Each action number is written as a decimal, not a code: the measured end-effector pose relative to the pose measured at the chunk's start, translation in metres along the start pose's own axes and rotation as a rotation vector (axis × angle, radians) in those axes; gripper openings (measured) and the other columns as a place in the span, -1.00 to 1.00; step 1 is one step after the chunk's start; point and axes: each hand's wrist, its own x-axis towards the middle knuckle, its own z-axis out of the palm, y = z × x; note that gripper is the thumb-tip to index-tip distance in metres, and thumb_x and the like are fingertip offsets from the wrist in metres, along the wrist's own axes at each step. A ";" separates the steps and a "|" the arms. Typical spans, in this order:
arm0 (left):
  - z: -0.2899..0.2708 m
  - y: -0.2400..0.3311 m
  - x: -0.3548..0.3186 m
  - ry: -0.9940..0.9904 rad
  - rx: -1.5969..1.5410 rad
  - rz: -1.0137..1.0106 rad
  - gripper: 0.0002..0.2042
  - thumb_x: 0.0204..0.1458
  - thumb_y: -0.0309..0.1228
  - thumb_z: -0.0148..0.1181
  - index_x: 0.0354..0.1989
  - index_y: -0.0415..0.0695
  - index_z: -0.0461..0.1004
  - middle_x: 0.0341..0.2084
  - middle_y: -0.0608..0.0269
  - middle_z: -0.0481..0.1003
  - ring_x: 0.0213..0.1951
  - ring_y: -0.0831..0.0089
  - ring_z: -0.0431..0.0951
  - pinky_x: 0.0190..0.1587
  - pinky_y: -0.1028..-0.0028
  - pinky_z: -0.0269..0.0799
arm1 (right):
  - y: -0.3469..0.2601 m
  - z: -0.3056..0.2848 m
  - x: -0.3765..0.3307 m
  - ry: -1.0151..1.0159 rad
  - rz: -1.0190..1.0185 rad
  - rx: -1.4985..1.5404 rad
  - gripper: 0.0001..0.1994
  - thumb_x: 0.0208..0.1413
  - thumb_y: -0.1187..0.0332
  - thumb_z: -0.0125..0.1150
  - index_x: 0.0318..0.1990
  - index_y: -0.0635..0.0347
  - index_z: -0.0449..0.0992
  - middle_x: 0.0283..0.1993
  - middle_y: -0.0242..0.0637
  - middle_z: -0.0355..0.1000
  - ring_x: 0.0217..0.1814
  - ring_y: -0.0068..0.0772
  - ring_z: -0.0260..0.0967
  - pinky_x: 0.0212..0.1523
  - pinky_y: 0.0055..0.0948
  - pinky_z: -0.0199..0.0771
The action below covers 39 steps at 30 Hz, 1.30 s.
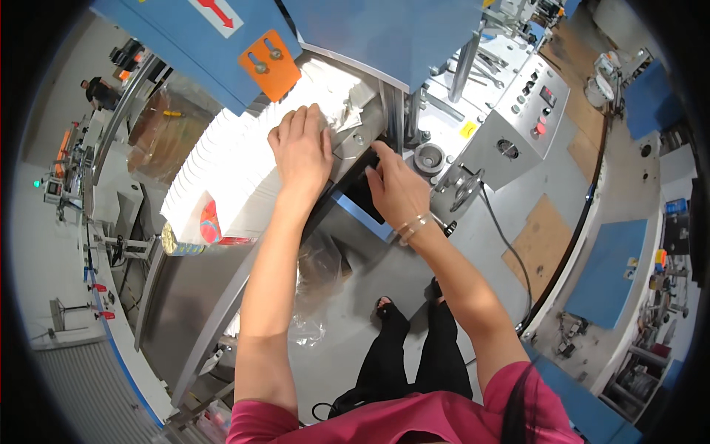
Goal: Operating a paper production machine and arranging stacks of paper.
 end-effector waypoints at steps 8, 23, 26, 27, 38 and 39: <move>-0.009 0.056 -0.058 0.043 -0.248 0.110 -0.74 -0.15 -0.50 0.18 -0.21 -0.17 0.46 -0.15 0.09 0.38 -0.04 0.13 0.35 -0.01 0.27 0.11 | 0.046 0.009 -0.076 -0.067 0.254 0.277 -0.71 -0.01 0.39 0.13 -0.09 0.09 0.36 -0.43 -0.28 0.41 -0.44 -0.21 0.40 -0.47 -0.33 0.37; 0.016 0.097 -0.102 -0.143 -0.358 0.188 -0.81 -0.23 -0.52 0.23 -0.35 -0.19 0.51 -0.22 0.13 0.44 -0.11 0.19 0.42 -0.05 0.32 0.18 | 0.115 0.002 -0.144 0.001 0.471 0.457 -0.77 0.00 0.37 0.19 -0.18 0.21 0.44 -0.46 -0.24 0.42 -0.56 -0.39 0.38 -0.50 -0.50 0.39; 0.022 0.107 -0.104 -0.166 -0.393 0.203 -0.79 -0.24 -0.54 0.23 -0.35 -0.19 0.50 -0.22 0.12 0.43 -0.13 0.19 0.42 -0.06 0.32 0.19 | 0.130 -0.011 -0.147 0.025 0.508 0.419 -0.79 0.00 0.39 0.18 -0.19 0.23 0.44 -0.41 -0.19 0.45 -0.52 -0.35 0.41 -0.47 -0.48 0.40; 0.024 0.111 -0.104 -0.176 -0.419 0.209 -0.79 -0.24 -0.54 0.23 -0.34 -0.19 0.50 -0.23 0.12 0.43 -0.14 0.19 0.42 -0.07 0.31 0.19 | 0.135 -0.014 -0.149 0.019 0.527 0.404 -0.79 0.00 0.39 0.18 -0.19 0.23 0.44 -0.41 -0.19 0.45 -0.52 -0.35 0.41 -0.47 -0.48 0.40; 0.030 0.149 -0.141 -0.442 -0.624 0.257 -0.78 -0.23 -0.57 0.22 -0.33 -0.23 0.48 -0.26 0.09 0.42 -0.25 0.18 0.43 -0.18 0.33 0.30 | 0.175 -0.037 -0.191 -0.045 0.677 0.427 -0.81 0.03 0.35 0.15 -0.22 0.22 0.46 -0.49 -0.21 0.43 -0.52 -0.38 0.38 -0.44 -0.49 0.37; 0.030 0.156 -0.146 -0.476 -0.660 0.253 -0.78 -0.23 -0.56 0.23 -0.32 -0.23 0.48 -0.27 0.10 0.42 -0.26 0.17 0.43 -0.19 0.34 0.31 | 0.178 -0.047 -0.192 -0.070 0.699 0.405 -0.79 0.03 0.34 0.15 -0.20 0.21 0.45 -0.50 -0.20 0.43 -0.51 -0.39 0.38 -0.43 -0.49 0.37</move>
